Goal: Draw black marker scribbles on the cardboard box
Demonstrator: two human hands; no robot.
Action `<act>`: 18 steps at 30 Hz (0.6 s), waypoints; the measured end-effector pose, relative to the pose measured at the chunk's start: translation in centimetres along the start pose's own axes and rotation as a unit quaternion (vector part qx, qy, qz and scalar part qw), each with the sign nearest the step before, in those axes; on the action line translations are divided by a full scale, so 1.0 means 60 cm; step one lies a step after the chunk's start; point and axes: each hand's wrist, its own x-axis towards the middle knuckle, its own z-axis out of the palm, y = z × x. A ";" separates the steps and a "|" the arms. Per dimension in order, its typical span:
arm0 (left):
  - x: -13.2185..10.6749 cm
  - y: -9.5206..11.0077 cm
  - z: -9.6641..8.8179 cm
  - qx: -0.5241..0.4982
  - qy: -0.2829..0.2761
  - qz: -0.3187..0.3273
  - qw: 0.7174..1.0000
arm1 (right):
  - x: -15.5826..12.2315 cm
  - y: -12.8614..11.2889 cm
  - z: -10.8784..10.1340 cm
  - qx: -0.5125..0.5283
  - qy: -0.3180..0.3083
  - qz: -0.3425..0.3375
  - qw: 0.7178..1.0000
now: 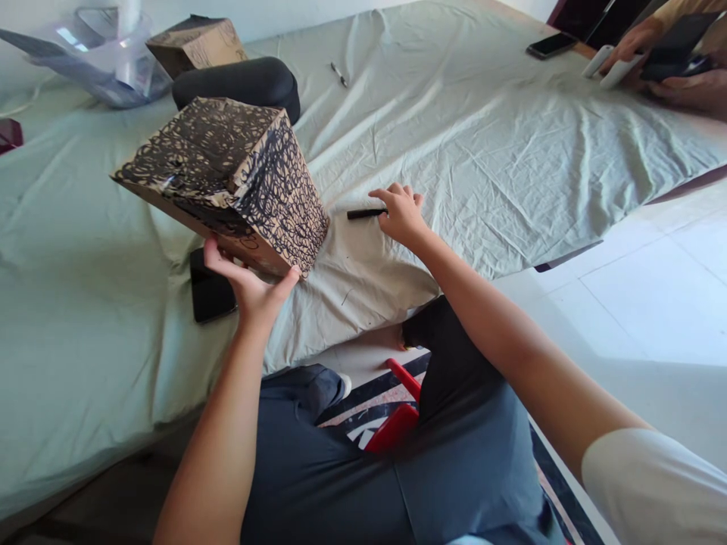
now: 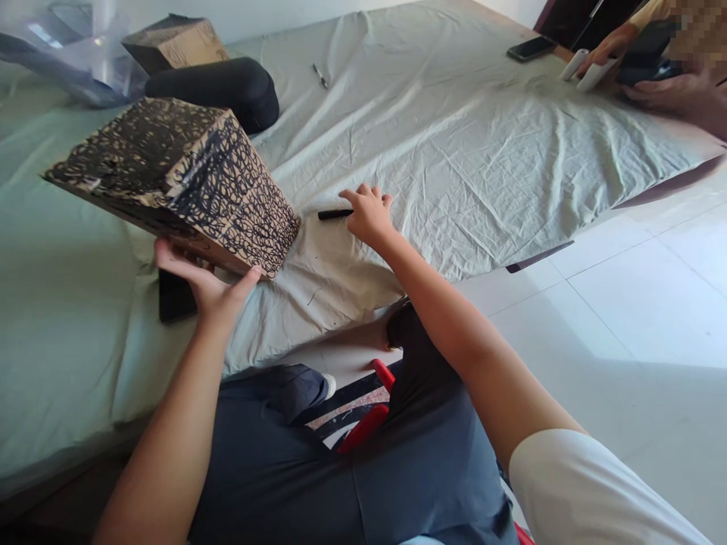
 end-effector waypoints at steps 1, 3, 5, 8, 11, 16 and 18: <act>0.000 -0.004 0.001 -0.004 0.003 0.002 1.000 | 0.001 0.001 0.000 0.007 0.017 0.004 1.000; 0.001 -0.008 0.003 -0.003 0.011 0.002 1.000 | 0.003 0.004 0.001 0.026 0.054 0.013 0.998; 0.004 -0.007 0.003 -0.001 0.018 -0.004 1.000 | 0.007 0.007 0.003 0.066 0.083 0.004 0.994; 0.012 0.002 -0.001 -0.031 0.021 -0.014 0.999 | 0.010 0.007 0.005 0.193 0.085 -0.086 0.974; 0.019 0.016 -0.009 -0.119 -0.003 -0.029 0.992 | 0.003 -0.008 0.007 0.390 -0.026 -0.187 0.901; 0.022 0.042 -0.030 -0.103 -0.127 -0.133 0.978 | -0.035 -0.057 0.008 0.620 -0.201 -0.168 0.740; 0.027 0.043 -0.046 -0.017 -0.127 -0.167 0.978 | -0.045 -0.075 0.011 0.671 -0.215 -0.125 0.698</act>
